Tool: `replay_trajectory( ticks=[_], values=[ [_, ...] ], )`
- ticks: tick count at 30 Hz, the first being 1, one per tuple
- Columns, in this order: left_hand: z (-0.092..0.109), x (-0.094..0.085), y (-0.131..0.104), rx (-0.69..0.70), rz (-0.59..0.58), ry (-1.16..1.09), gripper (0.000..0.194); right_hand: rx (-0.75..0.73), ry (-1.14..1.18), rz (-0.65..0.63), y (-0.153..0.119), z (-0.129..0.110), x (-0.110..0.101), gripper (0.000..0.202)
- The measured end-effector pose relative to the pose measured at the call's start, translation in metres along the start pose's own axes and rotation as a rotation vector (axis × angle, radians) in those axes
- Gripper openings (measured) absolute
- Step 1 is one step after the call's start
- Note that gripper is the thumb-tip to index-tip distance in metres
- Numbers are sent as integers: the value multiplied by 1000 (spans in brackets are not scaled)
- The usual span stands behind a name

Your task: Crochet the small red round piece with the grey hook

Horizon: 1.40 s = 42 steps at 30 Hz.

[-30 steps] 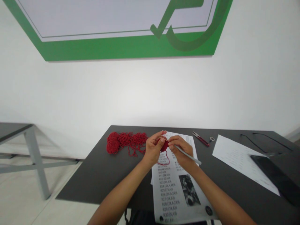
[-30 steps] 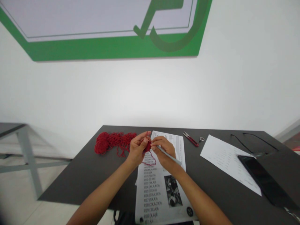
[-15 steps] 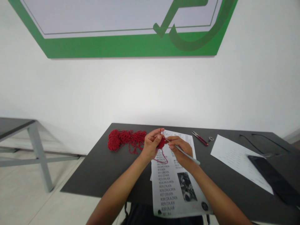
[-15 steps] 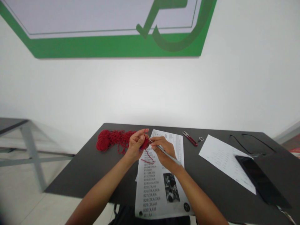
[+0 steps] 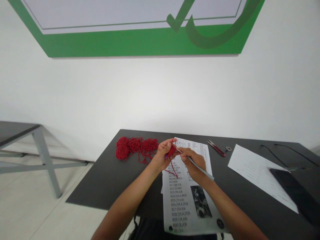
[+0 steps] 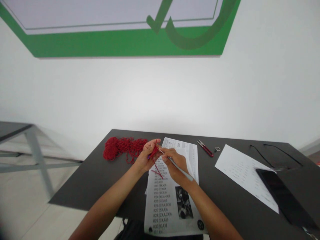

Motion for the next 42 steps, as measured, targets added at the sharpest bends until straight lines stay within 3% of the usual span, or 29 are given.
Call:
replay_trajectory(
  ticks=[5, 13, 16, 20, 24, 32, 36, 39, 42],
  values=[
    [-2, -5, 2, 2, -13, 28, 51, 138, 45, 51, -2, 3, 1, 22],
    [0, -2, 0, 57, -41, 31, 42, 260, 496, 33, -2, 17, 12, 22],
    [0, -1, -1, 35, -34, 1, 43, 203, 333, 37, -1, 12, 8, 17],
    [0, 0, -2, -12, -4, -38, 44, -4, 9, 72, -2, -1, 2, 15],
    [0, -1, -2, -48, -7, -44, 46, -12, -31, 56, -3, -2, 3, 14],
    [-2, -4, -2, -113, 47, -120, 52, 167, 233, -38, -4, 4, 9, 15],
    [-3, 2, -4, -69, -7, -120, 52, 217, 519, -53, 2, 4, 12, 20],
    [-3, 8, -5, 0, -61, -50, 47, 279, 661, -60, 6, 8, 14, 26],
    [5, 15, -8, 178, -79, 164, 40, 332, 689, -35, 8, 14, 15, 29]
  ],
)
Point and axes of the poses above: each hand's wrist, its own y-axis towards the middle knuckle, its own x-axis out of the palm, z = x × y, the point moved 4 cm from there along y, towards the middle knuckle, and after that the axes turned 13 degrees about x, right-handed, at the moved point
